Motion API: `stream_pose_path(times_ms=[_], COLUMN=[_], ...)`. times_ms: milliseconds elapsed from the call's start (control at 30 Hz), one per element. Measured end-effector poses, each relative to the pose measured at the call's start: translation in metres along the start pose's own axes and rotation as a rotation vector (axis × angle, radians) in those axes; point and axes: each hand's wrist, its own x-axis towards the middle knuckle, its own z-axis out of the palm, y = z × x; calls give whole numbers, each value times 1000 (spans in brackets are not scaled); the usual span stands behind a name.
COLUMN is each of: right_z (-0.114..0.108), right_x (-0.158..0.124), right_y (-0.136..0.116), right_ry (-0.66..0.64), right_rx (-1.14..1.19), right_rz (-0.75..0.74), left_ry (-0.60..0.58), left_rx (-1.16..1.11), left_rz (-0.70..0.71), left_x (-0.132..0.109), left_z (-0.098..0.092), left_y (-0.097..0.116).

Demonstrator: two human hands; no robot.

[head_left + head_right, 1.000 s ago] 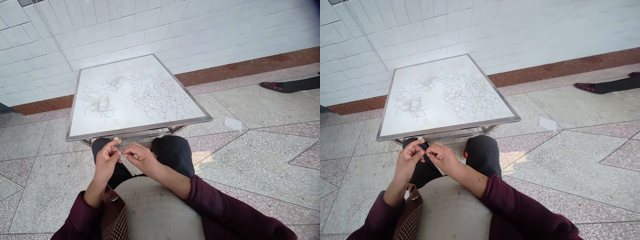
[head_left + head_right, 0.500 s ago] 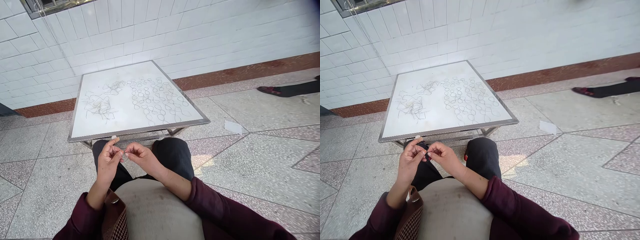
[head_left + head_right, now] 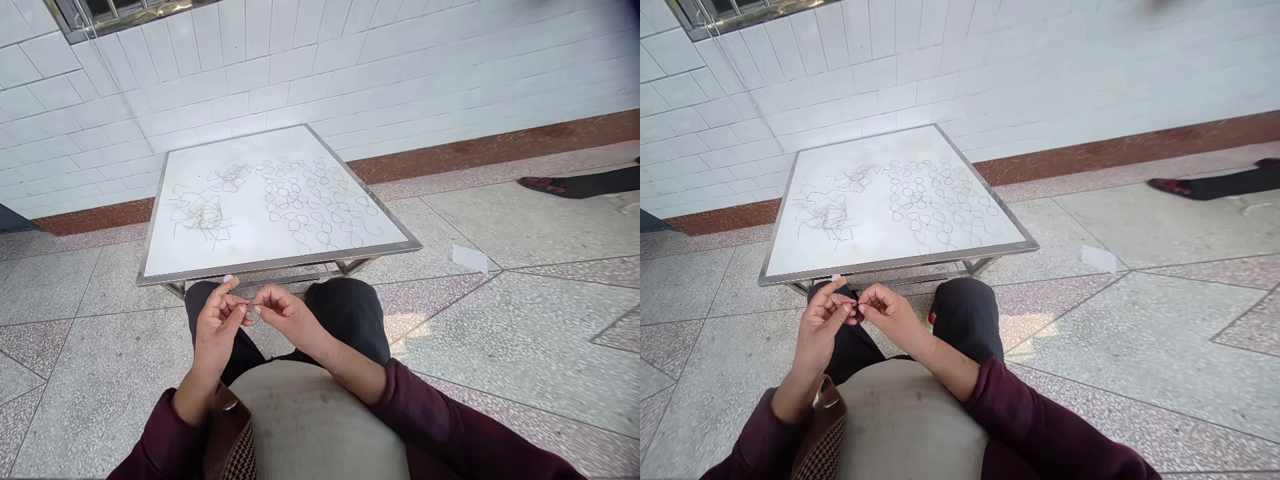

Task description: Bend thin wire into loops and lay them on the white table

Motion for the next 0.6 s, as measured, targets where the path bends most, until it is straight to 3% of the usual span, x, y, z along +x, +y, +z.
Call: stream_pose_path(times_ms=[267,600], right_z=[-1,-3], right_x=[1,3], right_y=[7,17], right_ry=[-22,-25], right_rx=[57,121], right_rz=[47,17], left_ry=[11,18], left_rx=[87,-31], left_rz=[-4,-74], left_x=[-1,4], left_z=[3,6], left_y=[1,-4])
